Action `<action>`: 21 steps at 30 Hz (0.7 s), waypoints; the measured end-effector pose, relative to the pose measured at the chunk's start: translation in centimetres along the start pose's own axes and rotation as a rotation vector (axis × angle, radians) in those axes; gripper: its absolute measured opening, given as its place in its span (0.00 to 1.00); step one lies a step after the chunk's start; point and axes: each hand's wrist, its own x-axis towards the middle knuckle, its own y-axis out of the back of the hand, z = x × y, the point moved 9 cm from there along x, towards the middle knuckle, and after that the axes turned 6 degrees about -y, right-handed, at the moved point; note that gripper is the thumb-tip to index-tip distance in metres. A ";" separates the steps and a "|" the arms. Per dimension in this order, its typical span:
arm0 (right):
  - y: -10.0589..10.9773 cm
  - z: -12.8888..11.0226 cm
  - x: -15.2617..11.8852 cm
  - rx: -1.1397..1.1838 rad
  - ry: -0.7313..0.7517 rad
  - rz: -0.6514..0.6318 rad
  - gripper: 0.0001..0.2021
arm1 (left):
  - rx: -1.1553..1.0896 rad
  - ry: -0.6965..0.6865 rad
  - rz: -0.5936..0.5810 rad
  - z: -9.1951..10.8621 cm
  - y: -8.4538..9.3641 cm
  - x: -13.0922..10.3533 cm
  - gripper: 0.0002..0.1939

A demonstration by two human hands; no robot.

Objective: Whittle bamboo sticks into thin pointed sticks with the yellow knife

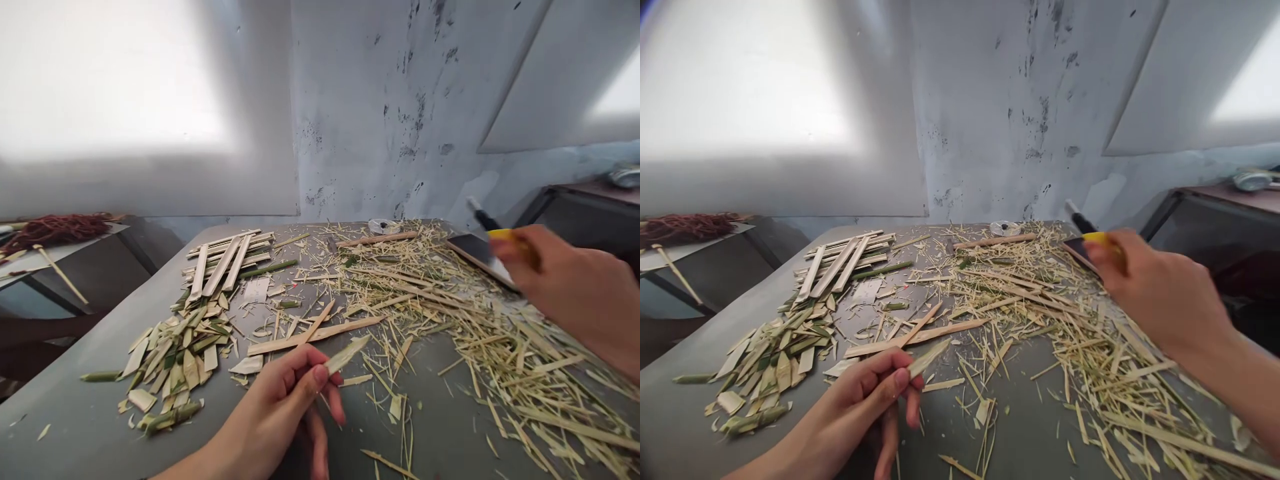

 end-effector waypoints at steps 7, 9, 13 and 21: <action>0.7 -1.3 -0.5 0.045 -0.033 -0.018 0.23 | -0.019 -0.070 -0.009 -0.1 0.2 1.0 0.20; -2.0 -3.2 -1.8 0.052 0.164 -0.106 0.21 | -0.012 -0.088 -0.023 0.1 0.1 1.0 0.21; -6.5 -4.6 -4.1 0.059 0.355 -0.234 0.22 | 0.005 -0.147 -0.094 0.7 -0.3 0.5 0.34; -7.7 -6.3 -5.2 0.026 0.411 -0.251 0.21 | 0.107 -0.237 -0.054 1.5 0.4 0.5 0.27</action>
